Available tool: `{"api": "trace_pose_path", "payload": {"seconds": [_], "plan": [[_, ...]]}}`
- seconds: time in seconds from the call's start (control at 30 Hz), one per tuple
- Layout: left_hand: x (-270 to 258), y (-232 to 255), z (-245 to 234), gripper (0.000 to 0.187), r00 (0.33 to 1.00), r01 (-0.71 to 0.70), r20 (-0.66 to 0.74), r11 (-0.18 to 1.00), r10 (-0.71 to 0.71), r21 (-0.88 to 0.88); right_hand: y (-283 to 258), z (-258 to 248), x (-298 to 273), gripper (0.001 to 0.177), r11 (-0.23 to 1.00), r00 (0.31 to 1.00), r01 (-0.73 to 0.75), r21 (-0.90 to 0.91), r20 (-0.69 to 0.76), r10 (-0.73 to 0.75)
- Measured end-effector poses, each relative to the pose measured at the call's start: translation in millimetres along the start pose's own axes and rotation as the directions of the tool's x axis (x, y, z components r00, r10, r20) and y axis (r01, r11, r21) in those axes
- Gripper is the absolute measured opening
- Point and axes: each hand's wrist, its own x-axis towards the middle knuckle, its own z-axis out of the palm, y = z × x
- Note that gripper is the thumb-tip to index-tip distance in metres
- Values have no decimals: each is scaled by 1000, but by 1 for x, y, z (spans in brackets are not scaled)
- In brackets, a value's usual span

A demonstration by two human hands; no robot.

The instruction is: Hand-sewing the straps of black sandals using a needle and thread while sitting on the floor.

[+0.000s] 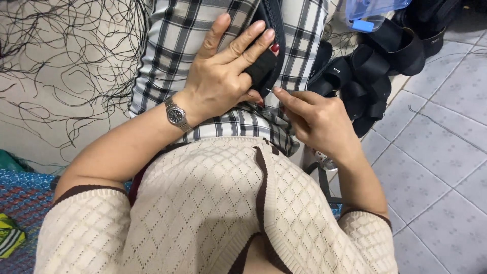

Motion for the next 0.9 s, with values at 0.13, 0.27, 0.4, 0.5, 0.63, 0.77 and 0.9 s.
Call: {"api": "trace_pose_path", "payload": {"seconds": [0.13,0.27,0.4,0.5,0.63,0.77,0.9], "plan": [[0,-1,0,36,999,5,-36,1000,-4,17,-1,2,10,33,999,999,41,32,-25,-40],[-2,0,1,60,997,5,-77,994,3,105,-6,4,10,27,998,997,35,56,-67,-31],[-30,11,3,36,952,35,-305,999,-39,-17,0,12,-13,28,992,989,114,57,-104,-107],[-39,27,-26,44,975,30,-195,929,-109,-370,-5,17,-22,24,995,986,32,-95,-159,-47],[-23,38,-59,13,856,437,451,-110,-252,-893,-8,18,-14,18,928,978,54,-368,-168,-124],[-25,38,-47,27,689,610,583,-91,-431,-787,7,25,-13,20,959,974,75,-273,-184,-129],[-12,36,-48,20,647,636,528,8,-549,-772,7,23,-8,18,962,978,86,-260,-164,-132]]}}
